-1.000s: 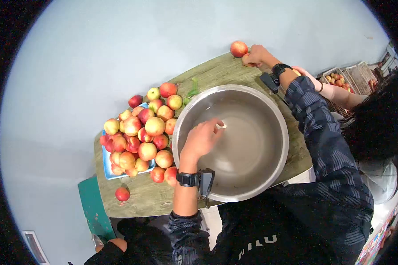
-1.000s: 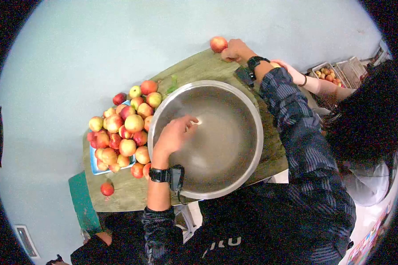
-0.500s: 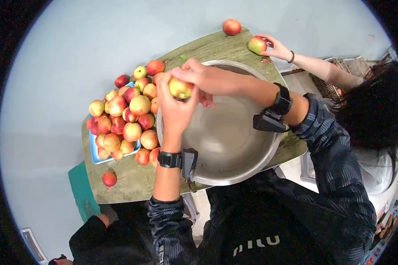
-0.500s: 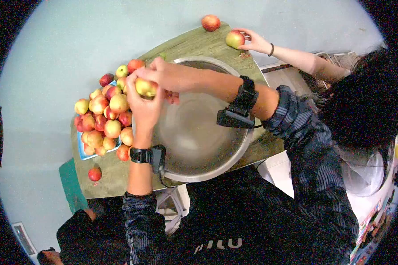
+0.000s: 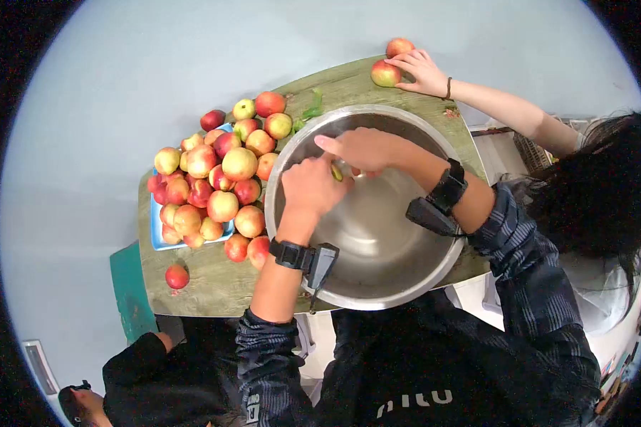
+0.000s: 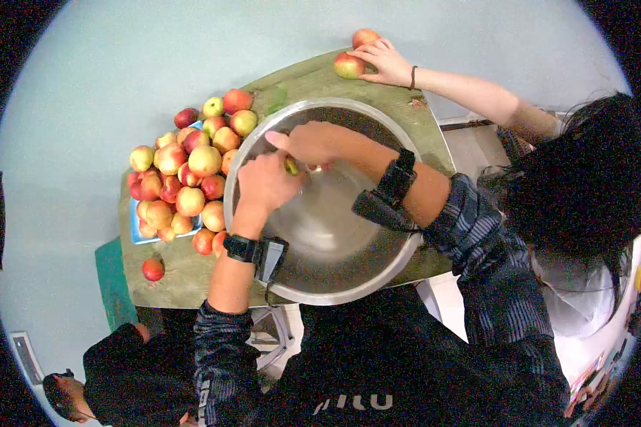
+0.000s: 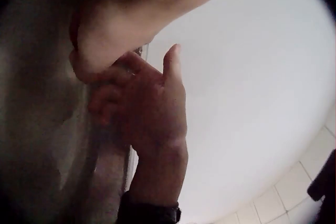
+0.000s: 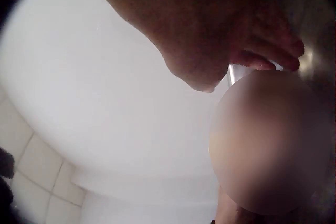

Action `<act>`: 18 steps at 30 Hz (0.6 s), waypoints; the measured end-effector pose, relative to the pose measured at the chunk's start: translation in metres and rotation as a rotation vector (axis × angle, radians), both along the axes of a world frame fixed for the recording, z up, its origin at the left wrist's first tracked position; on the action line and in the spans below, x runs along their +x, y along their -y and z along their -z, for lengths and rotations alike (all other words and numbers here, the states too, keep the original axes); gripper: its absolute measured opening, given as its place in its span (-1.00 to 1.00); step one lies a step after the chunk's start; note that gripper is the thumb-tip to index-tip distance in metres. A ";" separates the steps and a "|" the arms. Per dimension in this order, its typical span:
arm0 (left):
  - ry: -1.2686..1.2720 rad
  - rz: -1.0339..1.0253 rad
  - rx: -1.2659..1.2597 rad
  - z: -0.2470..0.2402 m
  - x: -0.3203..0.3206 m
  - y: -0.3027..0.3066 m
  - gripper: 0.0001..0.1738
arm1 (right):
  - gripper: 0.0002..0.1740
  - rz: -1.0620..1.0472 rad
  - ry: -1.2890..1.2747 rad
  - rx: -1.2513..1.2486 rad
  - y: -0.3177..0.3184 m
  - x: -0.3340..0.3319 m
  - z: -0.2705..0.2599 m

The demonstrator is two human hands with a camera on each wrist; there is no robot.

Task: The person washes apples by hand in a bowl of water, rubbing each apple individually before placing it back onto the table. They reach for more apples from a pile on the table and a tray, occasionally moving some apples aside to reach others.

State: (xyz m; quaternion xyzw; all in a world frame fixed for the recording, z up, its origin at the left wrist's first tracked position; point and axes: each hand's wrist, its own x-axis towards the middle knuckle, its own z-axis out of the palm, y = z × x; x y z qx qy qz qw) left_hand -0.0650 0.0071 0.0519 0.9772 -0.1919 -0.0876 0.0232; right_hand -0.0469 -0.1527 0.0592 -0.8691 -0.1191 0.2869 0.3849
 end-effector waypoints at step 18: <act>-0.026 0.249 -0.179 0.038 -0.001 -0.003 -0.28 | -0.05 0.034 0.256 -0.316 0.000 0.005 0.025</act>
